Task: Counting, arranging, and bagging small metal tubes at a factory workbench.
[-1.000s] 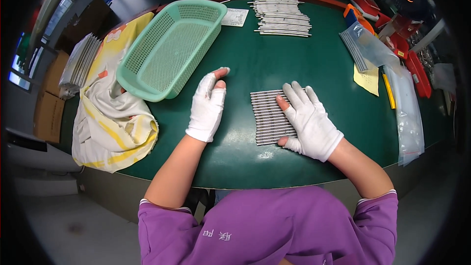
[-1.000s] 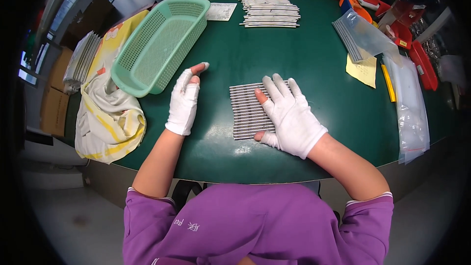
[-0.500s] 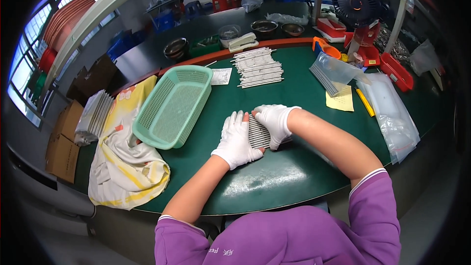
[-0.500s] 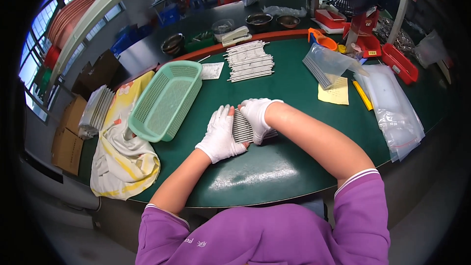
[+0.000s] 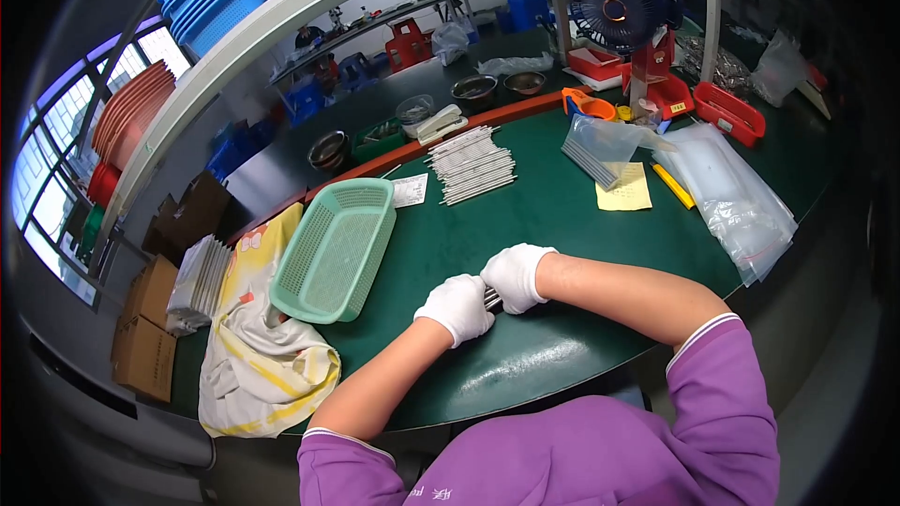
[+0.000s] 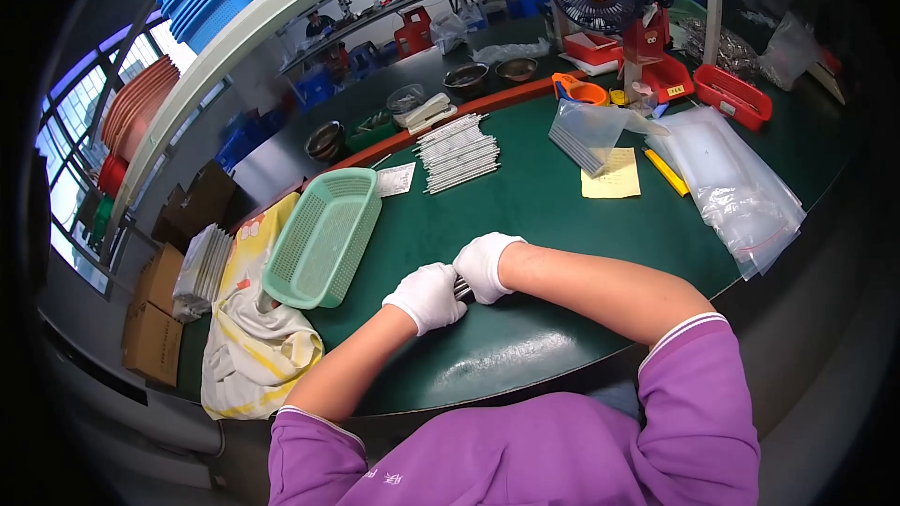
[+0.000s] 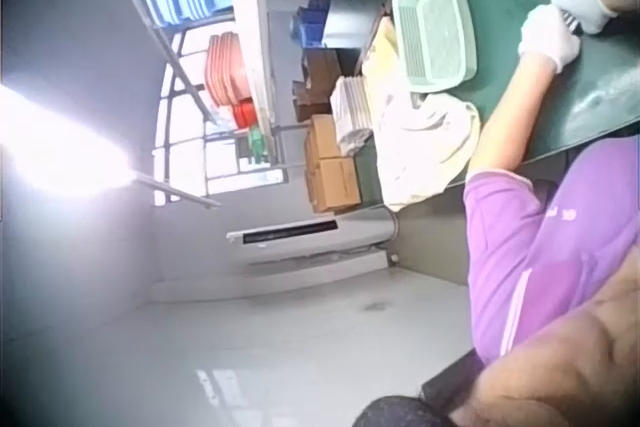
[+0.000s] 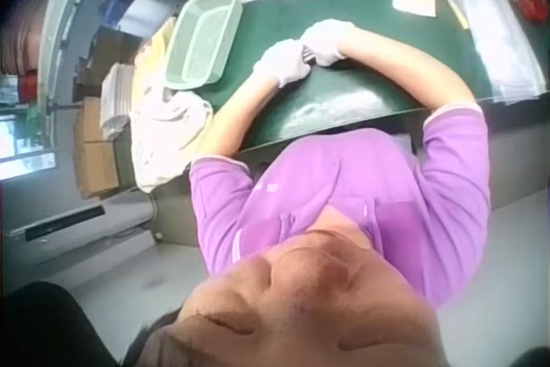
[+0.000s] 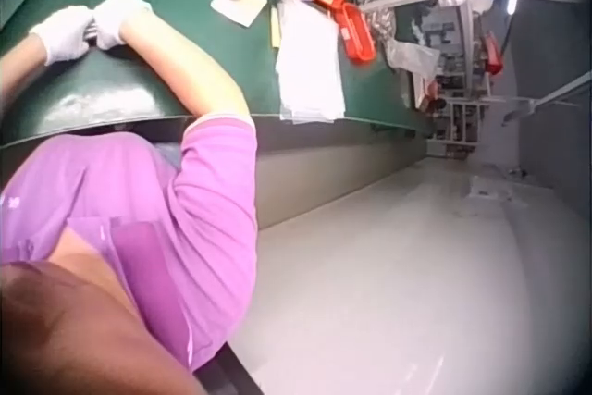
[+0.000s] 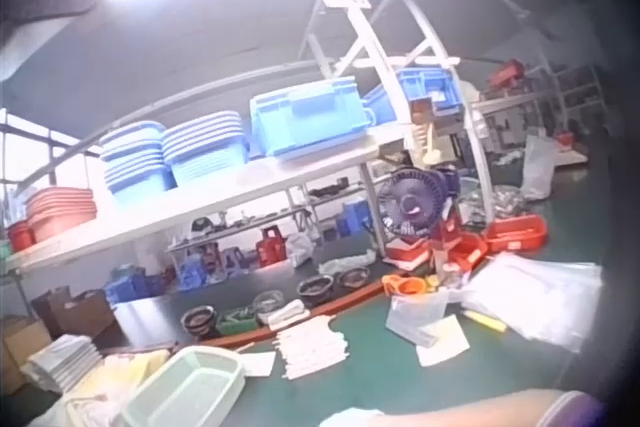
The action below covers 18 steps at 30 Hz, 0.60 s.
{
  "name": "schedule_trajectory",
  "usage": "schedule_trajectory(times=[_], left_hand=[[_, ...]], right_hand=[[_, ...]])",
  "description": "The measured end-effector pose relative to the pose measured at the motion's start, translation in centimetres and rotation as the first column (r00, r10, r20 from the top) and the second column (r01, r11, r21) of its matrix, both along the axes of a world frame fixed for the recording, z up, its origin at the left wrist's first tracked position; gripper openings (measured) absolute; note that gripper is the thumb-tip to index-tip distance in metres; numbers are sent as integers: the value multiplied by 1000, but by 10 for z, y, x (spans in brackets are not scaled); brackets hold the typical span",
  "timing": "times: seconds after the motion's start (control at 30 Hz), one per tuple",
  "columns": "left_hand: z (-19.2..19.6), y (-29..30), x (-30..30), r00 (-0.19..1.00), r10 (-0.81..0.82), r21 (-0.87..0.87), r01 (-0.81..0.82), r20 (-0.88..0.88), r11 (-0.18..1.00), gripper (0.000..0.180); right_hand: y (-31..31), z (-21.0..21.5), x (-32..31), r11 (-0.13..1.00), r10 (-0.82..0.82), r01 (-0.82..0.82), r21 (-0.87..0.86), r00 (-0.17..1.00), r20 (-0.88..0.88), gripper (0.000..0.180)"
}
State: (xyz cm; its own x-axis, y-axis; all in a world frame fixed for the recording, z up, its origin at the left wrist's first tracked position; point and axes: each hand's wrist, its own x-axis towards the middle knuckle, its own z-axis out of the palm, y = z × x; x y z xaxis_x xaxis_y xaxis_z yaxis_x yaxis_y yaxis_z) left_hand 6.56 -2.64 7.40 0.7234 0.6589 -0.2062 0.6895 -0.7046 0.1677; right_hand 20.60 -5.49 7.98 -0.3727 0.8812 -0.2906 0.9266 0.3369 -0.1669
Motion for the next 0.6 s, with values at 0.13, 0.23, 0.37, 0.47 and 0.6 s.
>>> schedule_trajectory(times=[0.13, 0.23, 0.37, 0.47, 0.6], left_hand=[[2, -12, 2, 998, -51, 75, 55, -49, 996, 24], [2, -13, -2, 1000, -23, 0, 23, -17, 1000, 24], [48, -31, 2, 986, -145, 71, 139, 78, 988, 36], [77, -29, 11, 702, -485, 288, 390, 522, 875, 49], [45, -18, 34, 455, -442, 166, 528, 773, 833, 40]], right_hand=[[-11, -5, 4, 998, -27, 29, 49, 998, -49, 16], [-24, -14, 3, 995, 3, 8, 100, 994, -113, 18], [-34, -46, 23, 925, 16, 174, 338, 871, -491, 21], [-39, -58, 31, 895, 198, 321, 309, 335, -921, 32], [-34, -62, 33, 974, 53, 211, 85, 153, -987, 45]])
